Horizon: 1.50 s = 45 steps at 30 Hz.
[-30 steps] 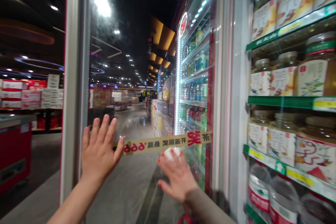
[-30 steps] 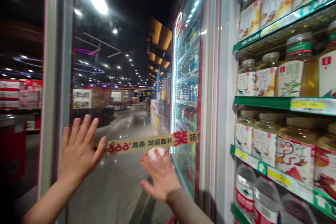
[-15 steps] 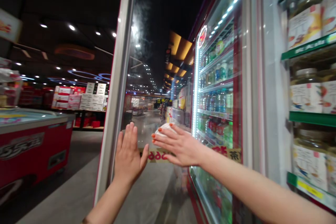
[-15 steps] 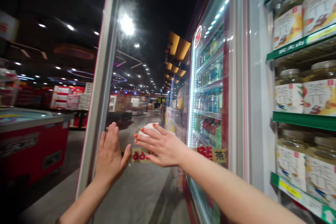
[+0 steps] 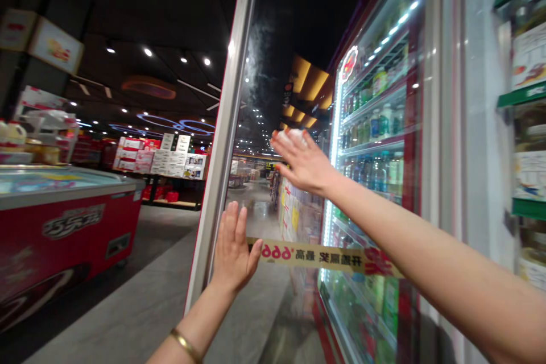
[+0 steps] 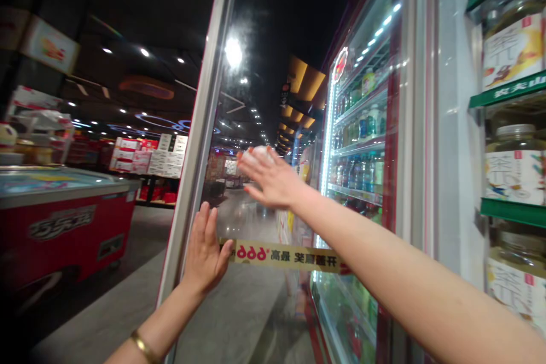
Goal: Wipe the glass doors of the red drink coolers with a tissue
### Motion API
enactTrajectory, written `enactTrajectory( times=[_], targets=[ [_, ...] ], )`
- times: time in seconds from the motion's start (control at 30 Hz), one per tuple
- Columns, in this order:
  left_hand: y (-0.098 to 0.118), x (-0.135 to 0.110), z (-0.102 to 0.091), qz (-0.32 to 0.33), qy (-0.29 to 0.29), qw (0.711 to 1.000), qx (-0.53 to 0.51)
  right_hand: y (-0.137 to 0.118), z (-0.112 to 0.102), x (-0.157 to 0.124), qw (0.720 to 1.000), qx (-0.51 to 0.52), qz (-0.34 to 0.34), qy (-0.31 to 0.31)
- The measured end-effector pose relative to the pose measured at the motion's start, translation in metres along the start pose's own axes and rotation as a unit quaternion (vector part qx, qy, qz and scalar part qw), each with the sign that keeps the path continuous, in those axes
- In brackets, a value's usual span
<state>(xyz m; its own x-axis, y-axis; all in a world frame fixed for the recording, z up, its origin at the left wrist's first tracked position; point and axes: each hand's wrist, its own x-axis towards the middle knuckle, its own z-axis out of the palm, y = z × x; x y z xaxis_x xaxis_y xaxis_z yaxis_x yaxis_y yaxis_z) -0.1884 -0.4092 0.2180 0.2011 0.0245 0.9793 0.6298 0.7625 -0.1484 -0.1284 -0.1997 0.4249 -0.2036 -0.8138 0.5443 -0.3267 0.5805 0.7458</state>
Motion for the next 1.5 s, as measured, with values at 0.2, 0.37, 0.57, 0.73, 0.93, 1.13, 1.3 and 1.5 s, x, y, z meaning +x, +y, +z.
enactTrajectory(
  times=[0.2,0.37,0.57,0.73,0.93,1.13,1.3,1.5],
  targets=[
    [-0.001,-0.007,0.003,-0.033,0.003,0.999,-0.015,-0.018,0.011,0.002,1.0,-0.003,-0.027,-0.01],
    [-0.002,-0.01,0.003,-0.045,0.013,0.998,-0.033,-0.033,0.016,0.003,0.984,0.021,-0.166,-0.055],
    [0.0,-0.012,0.001,-0.063,0.011,0.997,-0.052,-0.013,0.009,0.047,0.998,-0.042,0.056,0.012],
    [-0.003,-0.019,0.005,-0.081,0.018,0.995,-0.054,-0.065,0.04,0.0,0.976,-0.002,-0.213,-0.042],
    [-0.006,-0.024,0.005,-0.091,-0.008,0.994,-0.052,-0.017,0.029,0.053,0.992,-0.029,0.114,0.051],
    [-0.004,-0.022,0.005,-0.098,0.007,0.993,-0.066,-0.077,0.052,-0.005,0.986,0.011,-0.163,-0.04],
    [0.006,-0.015,0.003,-0.103,-0.007,0.992,-0.074,-0.002,0.025,0.026,1.0,-0.009,0.02,0.019],
    [0.008,-0.004,0.008,-0.105,0.017,0.991,-0.079,-0.04,0.043,0.019,0.996,0.002,0.068,0.05]
  ],
)
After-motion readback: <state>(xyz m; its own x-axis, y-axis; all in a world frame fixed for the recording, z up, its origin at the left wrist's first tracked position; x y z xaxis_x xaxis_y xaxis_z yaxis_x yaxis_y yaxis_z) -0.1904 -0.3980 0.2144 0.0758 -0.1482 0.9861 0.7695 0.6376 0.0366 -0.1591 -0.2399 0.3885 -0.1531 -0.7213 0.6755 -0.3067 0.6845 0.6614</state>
